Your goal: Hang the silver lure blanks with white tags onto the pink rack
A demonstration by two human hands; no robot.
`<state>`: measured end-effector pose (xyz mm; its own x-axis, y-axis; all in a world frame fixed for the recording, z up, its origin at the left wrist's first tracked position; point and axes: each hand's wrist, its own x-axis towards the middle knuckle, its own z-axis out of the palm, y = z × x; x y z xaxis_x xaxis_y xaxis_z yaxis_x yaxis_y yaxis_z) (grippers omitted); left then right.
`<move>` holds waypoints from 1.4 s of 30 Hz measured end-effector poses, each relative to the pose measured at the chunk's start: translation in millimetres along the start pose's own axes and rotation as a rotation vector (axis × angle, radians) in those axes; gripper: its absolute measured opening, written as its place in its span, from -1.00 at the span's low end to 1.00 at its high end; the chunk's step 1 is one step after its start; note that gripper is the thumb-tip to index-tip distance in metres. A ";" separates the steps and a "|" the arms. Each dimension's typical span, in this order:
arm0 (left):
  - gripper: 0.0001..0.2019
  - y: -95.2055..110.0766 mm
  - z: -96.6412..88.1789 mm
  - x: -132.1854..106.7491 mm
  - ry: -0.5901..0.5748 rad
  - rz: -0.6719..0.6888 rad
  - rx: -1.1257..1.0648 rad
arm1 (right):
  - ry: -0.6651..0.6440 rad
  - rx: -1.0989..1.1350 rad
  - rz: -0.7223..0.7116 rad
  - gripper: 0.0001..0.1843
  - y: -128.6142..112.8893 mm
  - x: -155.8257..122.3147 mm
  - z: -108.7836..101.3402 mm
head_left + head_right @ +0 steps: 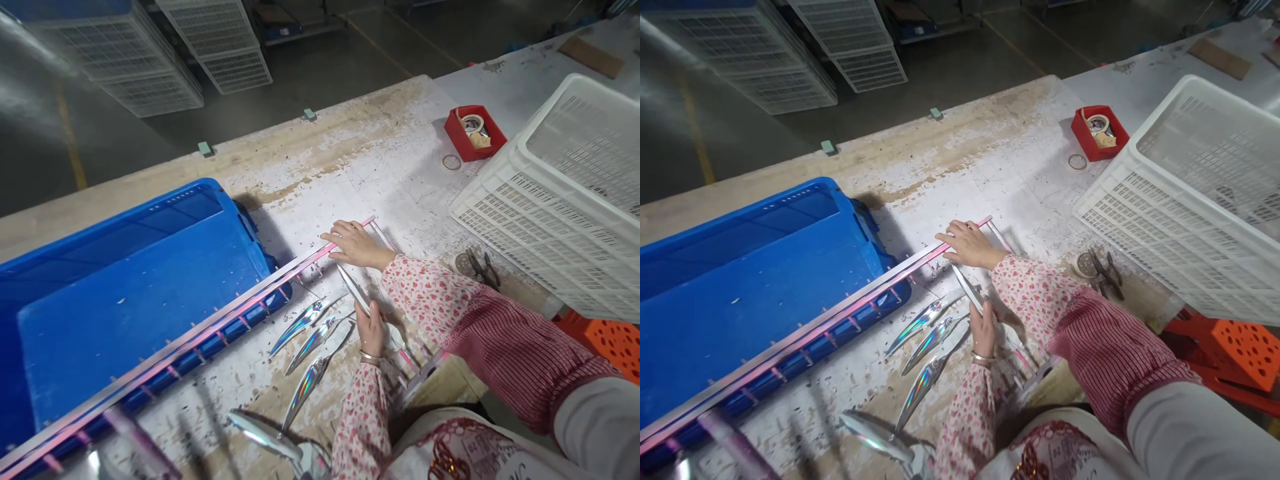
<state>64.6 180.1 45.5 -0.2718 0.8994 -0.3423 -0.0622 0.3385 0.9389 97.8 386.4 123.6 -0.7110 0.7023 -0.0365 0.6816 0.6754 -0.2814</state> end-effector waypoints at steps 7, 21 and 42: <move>-0.42 4.4 -111.5 48.2 0.184 0.142 0.861 | 0.211 0.240 0.085 -0.56 -47.8 -44.2 2.2; -0.78 2.6 -208.2 -22.3 -0.021 0.501 0.985 | -0.161 1.584 0.767 -0.71 -136.5 -223.5 96.4; -0.68 -8.9 -161.5 -166.7 0.446 -0.068 -0.758 | -0.195 0.420 0.433 -0.70 -153.2 -262.2 105.8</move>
<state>-44.6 -17.5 100.1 -0.5840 0.6390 -0.5006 -0.6691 -0.0298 0.7426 161.6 75.0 74.8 -0.4317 0.8112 -0.3944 0.8165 0.1657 -0.5530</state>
